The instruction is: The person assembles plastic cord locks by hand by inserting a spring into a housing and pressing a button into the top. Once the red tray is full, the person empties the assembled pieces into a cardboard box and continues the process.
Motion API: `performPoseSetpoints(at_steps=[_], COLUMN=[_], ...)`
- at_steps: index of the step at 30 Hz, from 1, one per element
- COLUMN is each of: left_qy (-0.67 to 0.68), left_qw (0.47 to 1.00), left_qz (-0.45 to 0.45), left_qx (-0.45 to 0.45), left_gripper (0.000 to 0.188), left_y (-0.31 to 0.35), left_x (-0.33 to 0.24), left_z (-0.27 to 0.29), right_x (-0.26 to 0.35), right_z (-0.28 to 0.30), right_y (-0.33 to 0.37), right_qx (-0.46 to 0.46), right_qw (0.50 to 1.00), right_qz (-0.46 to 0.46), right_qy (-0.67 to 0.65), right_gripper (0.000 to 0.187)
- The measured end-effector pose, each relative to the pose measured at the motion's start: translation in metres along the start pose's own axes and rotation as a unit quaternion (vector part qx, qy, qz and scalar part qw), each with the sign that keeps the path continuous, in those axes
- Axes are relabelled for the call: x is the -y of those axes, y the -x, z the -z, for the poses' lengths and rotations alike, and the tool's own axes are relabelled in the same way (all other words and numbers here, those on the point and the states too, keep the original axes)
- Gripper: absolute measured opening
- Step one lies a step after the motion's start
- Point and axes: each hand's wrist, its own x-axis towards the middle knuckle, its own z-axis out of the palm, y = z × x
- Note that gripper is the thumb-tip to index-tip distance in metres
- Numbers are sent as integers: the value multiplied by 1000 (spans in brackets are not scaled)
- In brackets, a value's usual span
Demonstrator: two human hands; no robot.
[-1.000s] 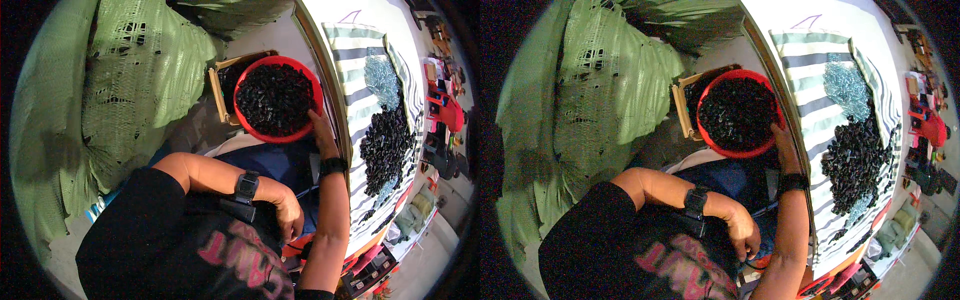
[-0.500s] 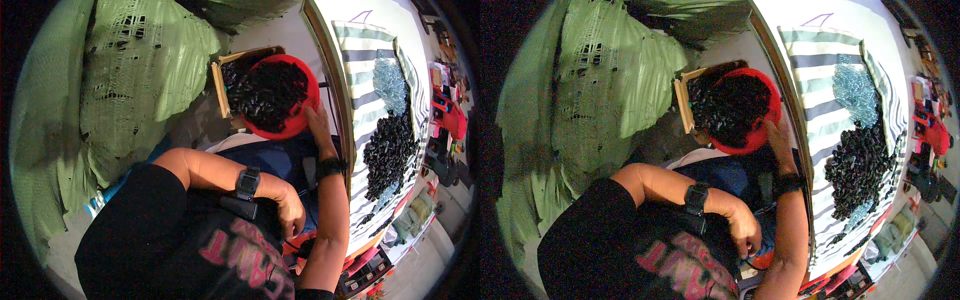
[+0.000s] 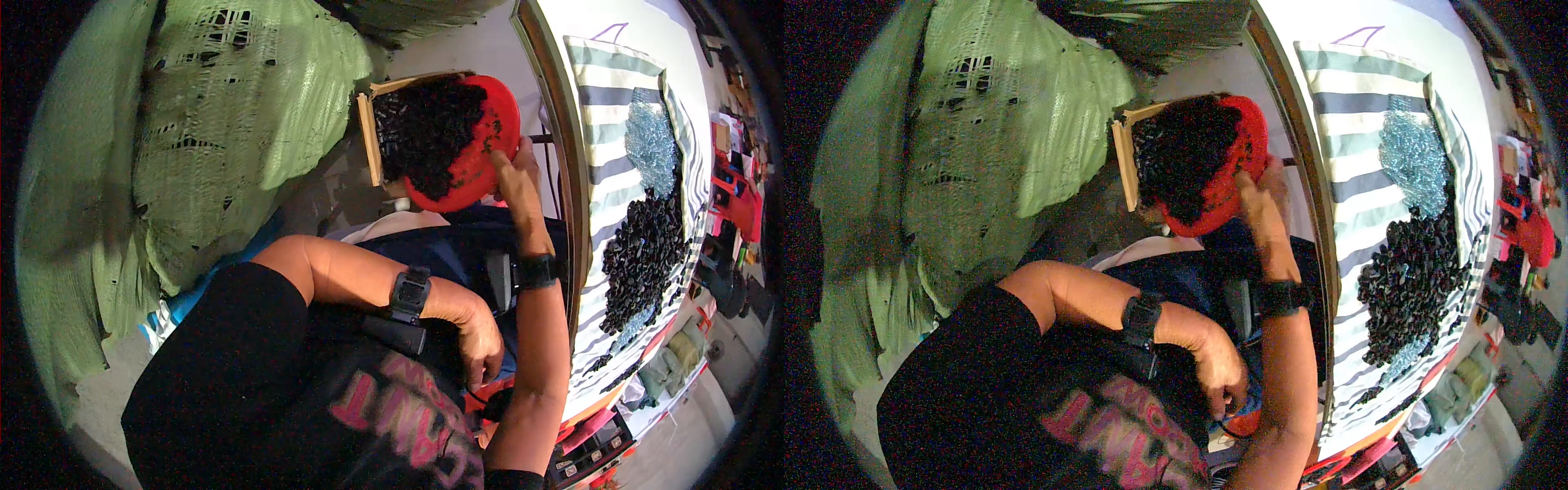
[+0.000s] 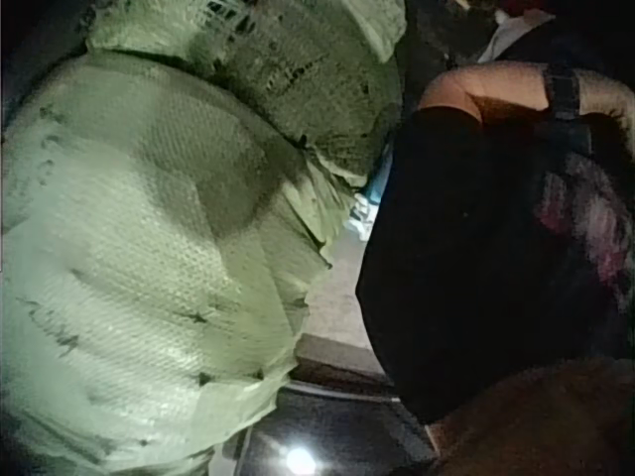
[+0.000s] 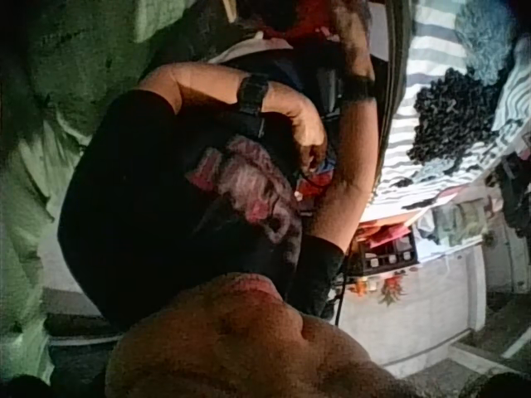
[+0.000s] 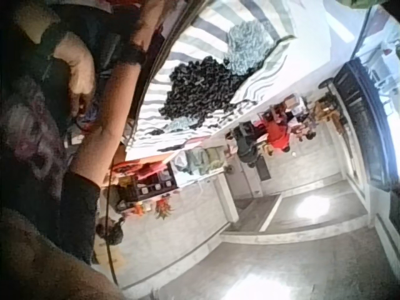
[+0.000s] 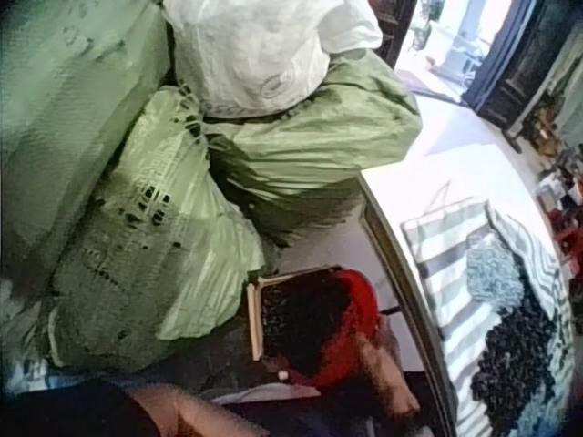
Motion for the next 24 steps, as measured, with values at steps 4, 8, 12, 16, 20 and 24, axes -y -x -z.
performPoseSetpoints(at_steps=[4, 8, 12, 16, 20, 24], left_qy=[-13, -8, 2, -3, 0, -45], left_qw=[1000, 1000, 1000, 999, 999, 998], left_qz=[16, 19, 23, 23, 18, 23], left_qx=[5, 7, 7, 25, 41, 42], left_gripper=[54, 54, 52, 52, 52, 50], left_y=[3, 3, 0, -3, -6, -11], left_x=[-6, -7, -3, -6, -2, -1], left_z=[-1, -2, -8, -7, -10, -15], right_x=[26, 53, 68, 75, 81, 78], right_z=[0, 7, 4, 8, 9, 6], right_y=[12, 21, 27, 35, 41, 46], right_qx=[-51, -53, -78, -96, -93, -108], right_qw=[990, 984, 947, 919, 914, 900], right_qz=[92, 80, 111, 121, 121, 165], right_qy=[93, 150, 292, 362, 376, 388], right_gripper=[53, 56, 62, 68, 70, 68])
